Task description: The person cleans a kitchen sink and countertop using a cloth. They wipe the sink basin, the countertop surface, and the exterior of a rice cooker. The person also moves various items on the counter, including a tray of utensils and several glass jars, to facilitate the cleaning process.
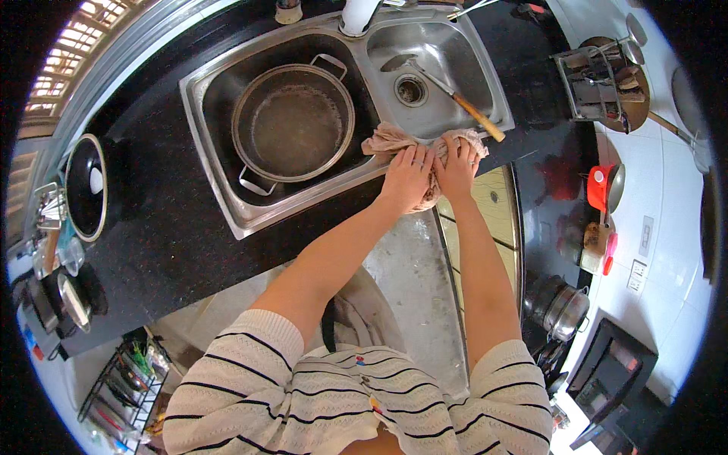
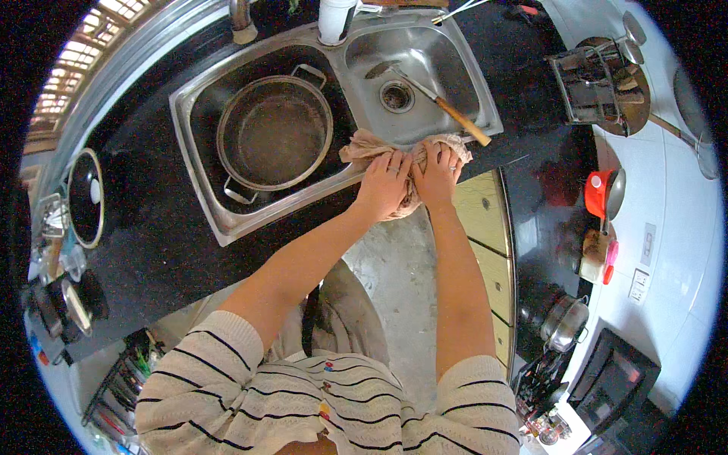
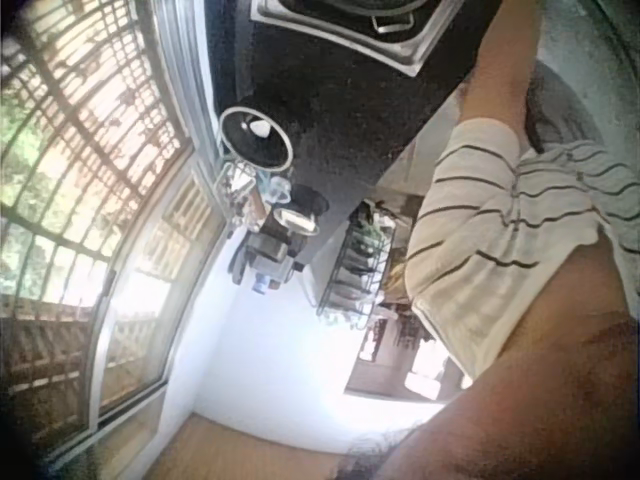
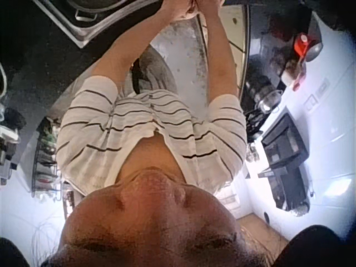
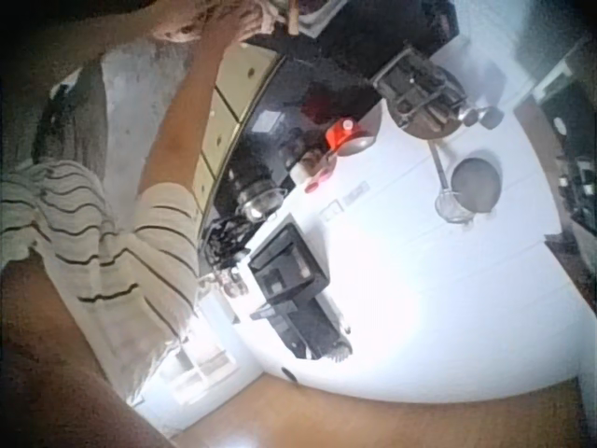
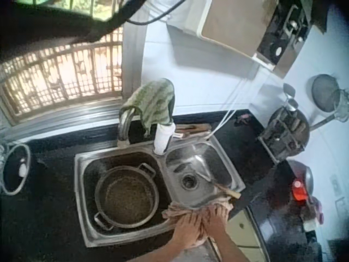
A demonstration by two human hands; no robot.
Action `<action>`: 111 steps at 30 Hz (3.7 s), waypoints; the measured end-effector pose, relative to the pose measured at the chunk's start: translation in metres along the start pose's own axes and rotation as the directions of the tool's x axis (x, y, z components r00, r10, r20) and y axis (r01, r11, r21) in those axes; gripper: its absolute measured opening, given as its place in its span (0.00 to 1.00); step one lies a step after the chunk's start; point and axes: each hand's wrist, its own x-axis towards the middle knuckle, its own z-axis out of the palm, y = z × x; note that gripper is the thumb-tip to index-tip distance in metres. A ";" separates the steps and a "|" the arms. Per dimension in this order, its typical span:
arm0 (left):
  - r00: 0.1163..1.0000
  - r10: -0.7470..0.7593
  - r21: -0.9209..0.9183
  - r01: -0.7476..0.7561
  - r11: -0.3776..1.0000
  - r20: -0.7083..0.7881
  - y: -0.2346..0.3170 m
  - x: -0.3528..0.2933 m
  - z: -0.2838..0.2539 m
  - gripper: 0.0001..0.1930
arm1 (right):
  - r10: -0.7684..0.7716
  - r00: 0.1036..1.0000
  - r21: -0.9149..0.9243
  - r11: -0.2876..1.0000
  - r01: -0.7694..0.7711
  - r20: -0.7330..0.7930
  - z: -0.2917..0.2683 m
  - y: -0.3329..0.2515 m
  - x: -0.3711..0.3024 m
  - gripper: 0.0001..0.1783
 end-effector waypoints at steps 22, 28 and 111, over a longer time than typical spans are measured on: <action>0.827 -0.514 0.105 0.545 0.832 -0.227 -0.155 -0.344 -0.202 0.30 | -0.832 0.524 0.327 0.555 0.765 0.185 -0.001 -0.320 -0.150 0.47; 0.525 -0.739 0.318 0.849 0.422 -0.422 -0.236 -0.426 -0.256 0.29 | -0.917 0.396 0.345 0.383 0.857 0.036 0.014 -0.481 -0.121 0.44; 0.761 -0.564 0.058 0.610 0.790 -0.321 -0.367 -0.446 -0.322 0.21 | 0.038 0.398 0.399 -0.103 -0.911 0.917 -0.078 -0.433 -0.072 0.11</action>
